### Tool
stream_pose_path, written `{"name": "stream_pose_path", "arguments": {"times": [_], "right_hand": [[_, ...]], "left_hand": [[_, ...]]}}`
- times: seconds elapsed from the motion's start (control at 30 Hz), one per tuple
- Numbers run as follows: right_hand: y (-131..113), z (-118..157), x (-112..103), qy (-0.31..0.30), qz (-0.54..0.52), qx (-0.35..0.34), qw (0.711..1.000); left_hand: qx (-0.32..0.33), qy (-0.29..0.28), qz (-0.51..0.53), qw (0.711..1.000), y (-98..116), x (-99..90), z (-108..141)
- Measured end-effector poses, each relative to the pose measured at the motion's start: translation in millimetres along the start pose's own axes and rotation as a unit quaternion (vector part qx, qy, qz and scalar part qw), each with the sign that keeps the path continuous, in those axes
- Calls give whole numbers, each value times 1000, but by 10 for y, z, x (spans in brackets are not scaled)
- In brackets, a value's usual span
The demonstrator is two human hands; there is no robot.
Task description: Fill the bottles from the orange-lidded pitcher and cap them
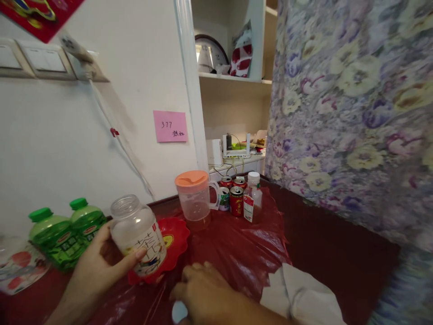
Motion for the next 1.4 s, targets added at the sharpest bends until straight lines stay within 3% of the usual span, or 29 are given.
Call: {"name": "stream_pose_path", "arguments": {"times": [0.13,0.27,0.37,0.5,0.6,0.67,0.73,0.83,0.9,1.0,1.07,1.2,1.4], "right_hand": [[36,-130,166,-61,69,0,996],[45,-173,214,-84,66,6,994],[110,-207,355,-64,38,17,997],[216,-303,530,18,-34,94,995],[112,-298,285,25,-89,72,993],[-96,-197,-107,5,-136,-72,988],[-335,-34,-593,66,-218,-165,960],[-595,173,-1191,145,-265,-133,944],[-649,215,-1415,239,-262,-128,926],[-561,128,-1506,353,-254,-132,891],[-459,27,-1481,375,-247,-129,884],[-348,-103,-1404,348,-233,-132,898],[-391,-152,-1301,269,-242,-153,919]], "left_hand": [[-4,5,14,1000,-34,-9,-20],[-7,5,15,1000,-36,-18,-35],[-8,5,9,1000,-30,-21,-37],[-5,10,-5,1000,-80,-36,-47],[9,14,-21,1000,-130,-53,-73],[21,14,-32,999,-133,-60,-87],[26,18,-47,998,-107,-62,-91],[37,31,-86,995,-45,-56,-75],[60,35,-119,990,-14,-48,-61],[107,31,-163,980,0,-37,-49],[135,27,-184,973,-10,-33,-48],[180,5,-211,961,-65,-23,-31],[228,-34,-247,941,-175,11,25]]}}
Point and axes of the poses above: each hand's wrist, its own z-axis away from the middle knuckle, its own x-axis out of the palm, y = z × x, the point moved 1 cm from there along -z, towards the middle knuckle, and after that the axes turned 5 degrees about -z, right-handed, at the moved point
